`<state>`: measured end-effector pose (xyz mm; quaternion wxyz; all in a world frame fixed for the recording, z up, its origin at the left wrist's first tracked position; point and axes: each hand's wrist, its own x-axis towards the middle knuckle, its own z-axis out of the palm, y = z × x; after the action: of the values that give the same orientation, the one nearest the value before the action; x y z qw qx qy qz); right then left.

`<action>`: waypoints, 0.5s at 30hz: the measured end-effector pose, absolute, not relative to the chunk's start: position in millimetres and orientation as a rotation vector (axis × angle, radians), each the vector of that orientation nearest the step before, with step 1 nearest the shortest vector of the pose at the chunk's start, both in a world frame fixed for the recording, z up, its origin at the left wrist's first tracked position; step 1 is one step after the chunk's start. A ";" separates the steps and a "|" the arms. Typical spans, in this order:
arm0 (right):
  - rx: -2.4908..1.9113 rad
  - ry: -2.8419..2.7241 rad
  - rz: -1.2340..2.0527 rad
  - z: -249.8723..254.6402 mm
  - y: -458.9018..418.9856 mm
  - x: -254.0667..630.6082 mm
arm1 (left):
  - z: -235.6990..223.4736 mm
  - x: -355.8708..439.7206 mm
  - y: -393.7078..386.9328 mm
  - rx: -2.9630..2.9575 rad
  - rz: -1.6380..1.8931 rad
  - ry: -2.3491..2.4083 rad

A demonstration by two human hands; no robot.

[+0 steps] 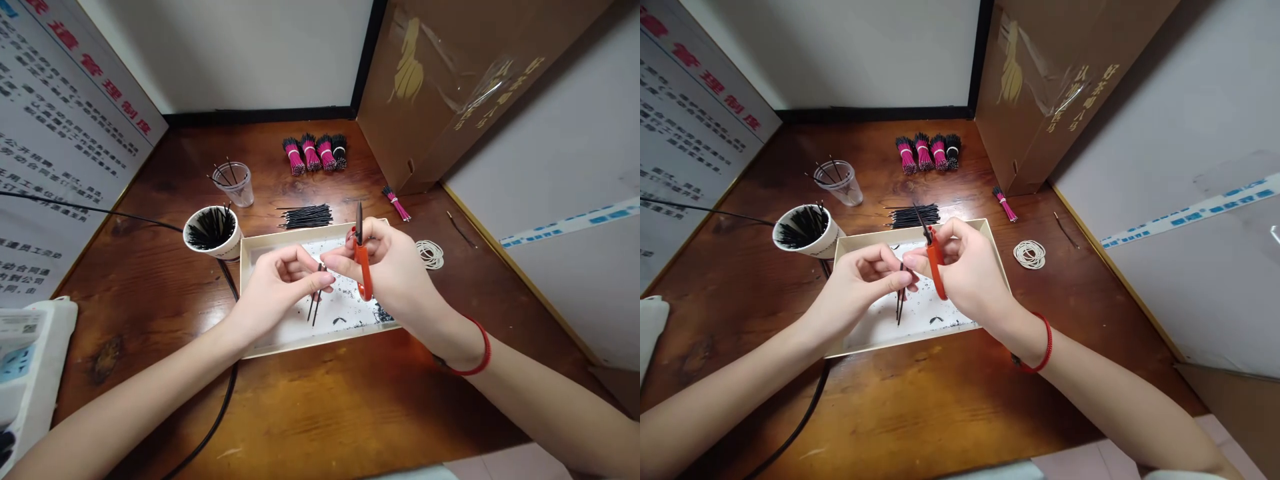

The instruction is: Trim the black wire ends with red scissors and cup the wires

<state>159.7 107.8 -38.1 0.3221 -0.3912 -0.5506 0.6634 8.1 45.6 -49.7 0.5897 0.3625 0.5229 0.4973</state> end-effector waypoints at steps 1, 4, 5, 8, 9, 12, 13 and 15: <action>-1.035 -1.441 1.743 -39.6 107.4 160.0 | -48.9 8.0 45.3 0.825 1.159 1.228; -1.085 -1.407 1.789 -41.2 103.5 163.5 | -47.8 7.6 44.0 0.792 1.191 1.241; -1.096 -1.385 1.815 -41.5 101.5 164.6 | -47.7 7.4 43.6 0.785 1.207 1.242; -1.093 -1.298 1.851 -42.7 95.2 166.1 | -47.9 7.3 42.7 0.789 1.219 1.256; -1.084 -1.278 1.853 -43.1 93.6 166.1 | -47.8 7.4 42.5 0.797 1.214 1.271; -1.063 -1.253 1.864 -43.7 91.4 165.4 | -47.4 7.9 42.6 0.824 1.203 1.318; -1.055 -1.250 1.872 -43.8 91.4 165.3 | -47.2 8.1 42.7 0.832 1.201 1.330; -1.042 -1.244 1.885 -43.9 91.8 165.2 | -47.1 8.3 42.9 0.850 1.199 1.353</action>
<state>165.2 91.8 -43.9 0.3215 -0.3968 -0.4736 0.7176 8.3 42.9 -47.1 0.5412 0.3579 0.5694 0.5047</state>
